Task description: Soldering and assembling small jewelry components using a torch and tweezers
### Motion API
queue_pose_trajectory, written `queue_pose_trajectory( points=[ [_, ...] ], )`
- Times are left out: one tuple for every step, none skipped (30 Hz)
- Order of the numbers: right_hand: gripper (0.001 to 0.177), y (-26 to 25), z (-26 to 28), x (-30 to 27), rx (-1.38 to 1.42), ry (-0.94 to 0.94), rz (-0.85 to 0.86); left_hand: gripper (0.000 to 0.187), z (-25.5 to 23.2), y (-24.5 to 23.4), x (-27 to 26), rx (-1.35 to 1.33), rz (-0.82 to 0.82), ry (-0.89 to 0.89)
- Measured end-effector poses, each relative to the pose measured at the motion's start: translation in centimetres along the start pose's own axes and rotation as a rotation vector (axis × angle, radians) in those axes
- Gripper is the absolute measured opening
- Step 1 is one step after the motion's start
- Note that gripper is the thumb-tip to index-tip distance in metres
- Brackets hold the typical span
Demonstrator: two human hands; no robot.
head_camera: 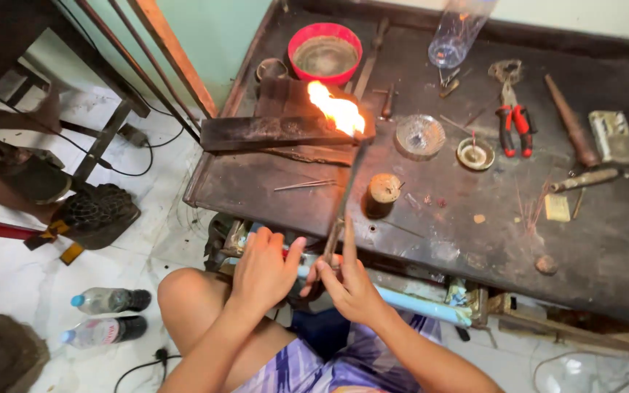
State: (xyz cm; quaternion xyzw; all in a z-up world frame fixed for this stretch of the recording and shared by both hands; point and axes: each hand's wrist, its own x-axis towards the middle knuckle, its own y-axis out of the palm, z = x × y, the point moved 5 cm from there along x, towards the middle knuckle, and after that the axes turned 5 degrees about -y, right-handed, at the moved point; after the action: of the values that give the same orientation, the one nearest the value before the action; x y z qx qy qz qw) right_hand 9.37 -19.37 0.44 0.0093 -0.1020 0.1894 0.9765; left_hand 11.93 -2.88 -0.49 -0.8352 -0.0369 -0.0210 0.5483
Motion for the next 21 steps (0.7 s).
queue_pose_trajectory(
  points=[
    [0.09, 0.3, 0.2, 0.3, 0.009, 0.002, -0.008, 0.055, -0.6, -0.9, -0.6, 0.008, 0.008, 0.004],
    [0.089, 0.7, 0.4, 0.6, -0.058, 0.03, 0.015, 0.041, -1.3, -2.5, -1.3, -0.191, -0.072, 0.043],
    [0.089, 1.0, 0.6, 1.2, -0.128, 0.053, 0.037, 0.035, -1.9, -4.2, -1.7, -0.393, -0.157, 0.086],
    [0.089, 1.2, 0.4, 1.8, -0.124, 0.049, 0.027, 0.035, -2.6, -4.4, -1.6, -0.387, -0.153, 0.095],
    [0.085, 1.6, 0.3, 1.9, -0.157, 0.01, 0.051, 0.034, -3.1, -4.4, -1.9, -0.492, -0.123, 0.073],
    [0.082, 2.1, 0.1, 2.1, -0.191, -0.03, 0.075, 0.034, -3.6, -4.3, -2.2, -0.597, -0.092, 0.05],
    [0.082, 2.3, 0.7, 2.3, -0.188, -0.022, 0.078, 0.034, -3.2, -4.0, -1.8, -0.597, -0.087, 0.043],
    [0.085, 2.6, 1.4, 2.6, -0.175, -0.023, 0.108, 0.026, -2.9, -4.2, -1.5, -0.607, -0.169, 0.078],
    [0.088, 2.7, 2.1, 3.4, -0.169, -0.036, 0.135, 0.018, -2.6, -4.5, -0.6, -0.616, -0.259, 0.127],
    [0.088, 2.5, 2.7, 3.2, -0.172, -0.043, 0.134, 0.018, -2.7, -5.2, -0.3, -0.617, -0.264, 0.133],
    [0.094, 2.6, 3.0, 2.7, -0.125, 0.015, 0.202, 0.025, -2.4, -5.5, 0.0, -0.685, -0.238, 0.027],
    [0.101, 2.6, 3.3, 2.3, -0.077, 0.072, 0.27, 0.032, -2.0, -5.7, 0.3, -0.751, -0.21, -0.08],
    [0.101, 1.9, 3.6, 2.2, -0.077, 0.072, 0.27, 0.032, -2.2, -6.5, 0.5, -0.751, -0.209, -0.08],
    [0.099, 1.4, 3.8, 2.1, -0.149, 0.097, 0.314, 0.038, -2.4, -7.1, 0.7, -0.796, -0.155, -0.066],
    [0.097, 0.9, 3.9, 1.8, -0.216, 0.125, 0.362, 0.046, -2.7, -7.6, 0.7, -0.839, -0.099, -0.058],
    [0.097, 0.1, 3.8, 2.0, -0.213, 0.129, 0.365, 0.046, -3.0, -7.6, 0.4, -0.838, -0.097, -0.064],
    [0.089, -0.7, 3.7, 2.2, -0.27, 0.095, 0.394, 0.041, -3.5, -7.7, 0.1, -0.844, -0.102, -0.018],
    [0.082, -1.4, 3.7, 2.4, -0.327, 0.06, 0.424, 0.037, -4.1, -7.9, -0.1, -0.849, -0.107, 0.028],
    [0.082, -2.0, 3.5, 2.6, -0.332, 0.057, 0.42, 0.037, -4.0, -8.0, -0.4, -0.851, -0.108, 0.035],
    [0.068, -2.3, 3.5, 2.8, -0.339, 0.014, 0.458, 0.039, -3.5, -7.8, -0.6, -0.852, -0.118, -0.066],
    [0.055, -2.6, 3.4, 2.9, -0.343, -0.029, 0.496, 0.04, -2.8, -7.8, -0.9, -0.849, -0.124, -0.17]
  ],
)
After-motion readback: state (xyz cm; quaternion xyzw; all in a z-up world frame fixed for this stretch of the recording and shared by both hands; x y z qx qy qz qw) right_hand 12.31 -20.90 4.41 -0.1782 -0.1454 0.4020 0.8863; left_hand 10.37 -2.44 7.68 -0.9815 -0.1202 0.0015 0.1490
